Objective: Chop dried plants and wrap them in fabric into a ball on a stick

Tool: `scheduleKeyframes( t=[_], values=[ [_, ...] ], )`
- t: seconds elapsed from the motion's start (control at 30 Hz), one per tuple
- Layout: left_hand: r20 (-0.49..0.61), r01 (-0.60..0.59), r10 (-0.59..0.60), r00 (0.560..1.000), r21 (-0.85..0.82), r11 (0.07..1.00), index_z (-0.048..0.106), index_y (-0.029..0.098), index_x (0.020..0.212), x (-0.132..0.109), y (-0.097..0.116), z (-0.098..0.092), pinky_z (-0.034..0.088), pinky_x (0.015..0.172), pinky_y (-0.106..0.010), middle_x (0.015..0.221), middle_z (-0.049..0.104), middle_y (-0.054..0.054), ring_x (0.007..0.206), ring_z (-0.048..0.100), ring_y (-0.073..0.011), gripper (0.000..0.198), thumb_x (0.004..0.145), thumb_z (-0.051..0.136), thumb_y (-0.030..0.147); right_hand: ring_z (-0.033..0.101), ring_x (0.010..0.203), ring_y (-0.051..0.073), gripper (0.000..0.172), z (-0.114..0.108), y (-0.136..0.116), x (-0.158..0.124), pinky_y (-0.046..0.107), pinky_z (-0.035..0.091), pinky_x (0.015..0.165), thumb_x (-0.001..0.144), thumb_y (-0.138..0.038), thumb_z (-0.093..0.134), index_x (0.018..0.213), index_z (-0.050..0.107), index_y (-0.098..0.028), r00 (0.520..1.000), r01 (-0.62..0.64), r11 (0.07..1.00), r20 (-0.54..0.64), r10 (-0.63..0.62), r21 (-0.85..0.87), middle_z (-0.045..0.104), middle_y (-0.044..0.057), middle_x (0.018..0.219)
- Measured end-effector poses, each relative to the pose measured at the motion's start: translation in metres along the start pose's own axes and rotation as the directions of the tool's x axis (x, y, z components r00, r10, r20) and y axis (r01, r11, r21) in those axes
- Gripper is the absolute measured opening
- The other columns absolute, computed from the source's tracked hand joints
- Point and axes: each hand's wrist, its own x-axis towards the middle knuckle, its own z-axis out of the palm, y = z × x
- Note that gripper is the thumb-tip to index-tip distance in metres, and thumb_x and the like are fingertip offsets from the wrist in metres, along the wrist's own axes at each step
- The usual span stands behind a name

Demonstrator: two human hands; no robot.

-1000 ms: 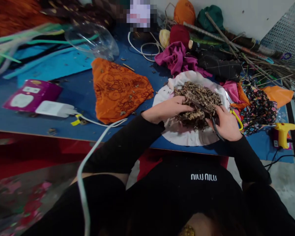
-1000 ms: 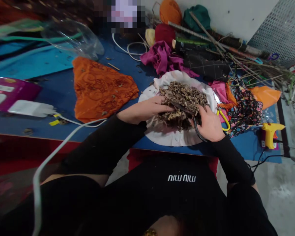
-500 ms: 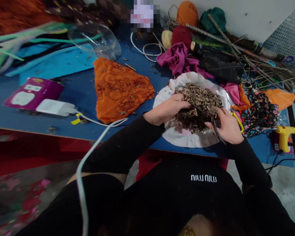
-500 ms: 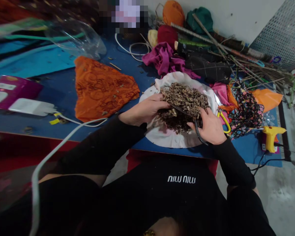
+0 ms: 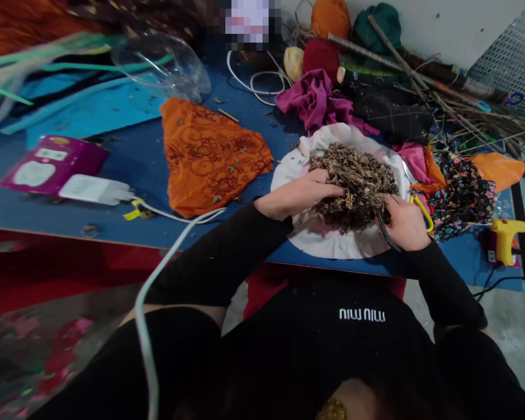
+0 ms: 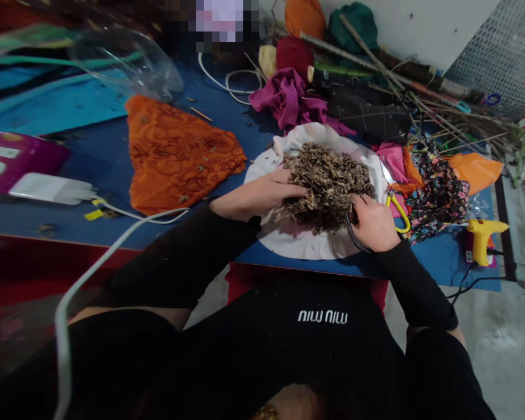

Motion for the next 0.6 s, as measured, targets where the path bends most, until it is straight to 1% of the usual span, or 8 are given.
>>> scheduleKeyframes(
  t=[0.07, 0.13, 0.23, 0.3, 0.37, 0.47, 0.53, 0.6],
  values=[
    [0.037, -0.012, 0.012, 0.999, 0.005, 1.0, 0.076, 0.017, 0.096, 0.001, 0.0, 0.001, 0.053, 0.105, -0.041, 0.099, 0.078, -0.007, 0.107, 0.07, -0.0288, 0.03, 0.079, 0.063, 0.038, 0.071, 0.096, 0.031, 0.049, -0.001, -0.003, 0.0, 0.035, 0.047, 0.072, 0.095, -0.033, 0.051, 0.137, 0.064, -0.012, 1.0, -0.004, 1.0, -0.021, 0.004, -0.004, 0.074, 0.016, 0.114],
    [0.066, -0.039, 0.038, 0.997, 0.017, 0.999, 0.077, 0.016, 0.094, 0.001, 0.0, 0.003, 0.053, 0.106, -0.043, 0.098, 0.077, -0.007, 0.109, 0.069, -0.0296, 0.03, 0.078, 0.063, 0.038, 0.071, 0.096, 0.032, 0.054, -0.002, -0.007, 0.001, 0.036, 0.048, 0.072, 0.095, -0.037, 0.051, 0.141, 0.061, -0.011, 0.999, -0.004, 1.0, -0.035, 0.004, -0.013, 0.072, 0.017, 0.119],
    [0.113, -0.04, 0.042, 0.993, -0.019, 0.999, 0.079, 0.017, 0.09, 0.002, -0.002, 0.008, 0.055, 0.101, -0.043, 0.093, 0.077, -0.006, 0.101, 0.069, -0.0289, 0.028, 0.076, 0.064, 0.036, 0.071, 0.097, 0.034, 0.059, -0.004, -0.013, 0.002, 0.038, 0.05, 0.075, 0.093, -0.036, 0.054, 0.145, 0.058, -0.009, 1.0, 0.003, 1.0, -0.01, -0.003, -0.022, 0.07, 0.02, 0.125],
    [0.084, -0.011, 0.013, 0.996, -0.03, 0.999, 0.079, 0.018, 0.09, 0.002, -0.003, 0.009, 0.057, 0.095, -0.04, 0.091, 0.077, -0.006, 0.097, 0.07, -0.0284, 0.028, 0.076, 0.065, 0.037, 0.071, 0.096, 0.034, 0.058, -0.005, -0.014, 0.002, 0.039, 0.05, 0.075, 0.09, -0.033, 0.055, 0.143, 0.059, -0.009, 1.0, -0.003, 1.0, 0.016, 0.004, -0.026, 0.071, 0.02, 0.123],
    [0.032, 0.016, -0.015, 0.999, -0.017, 1.0, 0.079, 0.019, 0.09, 0.001, -0.004, 0.009, 0.058, 0.091, -0.038, 0.091, 0.077, -0.005, 0.097, 0.07, -0.0288, 0.028, 0.075, 0.067, 0.038, 0.071, 0.095, 0.033, 0.056, -0.004, -0.011, 0.001, 0.039, 0.051, 0.075, 0.089, -0.029, 0.055, 0.141, 0.062, -0.011, 1.0, -0.012, 1.0, 0.025, 0.013, -0.022, 0.073, 0.019, 0.122],
    [0.004, 0.034, -0.034, 0.999, -0.018, 0.999, 0.078, 0.017, 0.094, 0.001, -0.004, 0.007, 0.057, 0.095, -0.037, 0.096, 0.077, -0.006, 0.103, 0.071, -0.0303, 0.032, 0.073, 0.067, 0.039, 0.071, 0.095, 0.032, 0.054, -0.002, -0.007, 0.001, 0.038, 0.051, 0.076, 0.088, -0.025, 0.054, 0.14, 0.063, -0.013, 1.0, -0.007, 1.0, 0.01, 0.007, -0.001, 0.074, 0.018, 0.121],
    [-0.001, 0.041, -0.041, 0.999, -0.029, 0.999, 0.078, 0.016, 0.095, 0.002, -0.004, 0.007, 0.056, 0.097, -0.038, 0.097, 0.078, -0.007, 0.106, 0.071, -0.0312, 0.034, 0.071, 0.068, 0.038, 0.071, 0.096, 0.032, 0.052, 0.0, -0.007, 0.001, 0.037, 0.052, 0.075, 0.091, -0.029, 0.053, 0.139, 0.064, -0.013, 1.0, 0.001, 1.0, -0.006, -0.001, 0.015, 0.075, 0.017, 0.119],
    [-0.011, 0.045, -0.045, 0.999, -0.043, 0.998, 0.078, 0.017, 0.092, 0.002, -0.004, 0.008, 0.057, 0.096, -0.038, 0.092, 0.078, -0.007, 0.105, 0.071, -0.0313, 0.03, 0.07, 0.069, 0.036, 0.071, 0.096, 0.032, 0.053, 0.0, -0.009, 0.002, 0.038, 0.052, 0.076, 0.094, -0.036, 0.053, 0.14, 0.062, -0.012, 1.0, 0.006, 1.0, -0.024, -0.005, 0.025, 0.074, 0.018, 0.12]
  ],
)
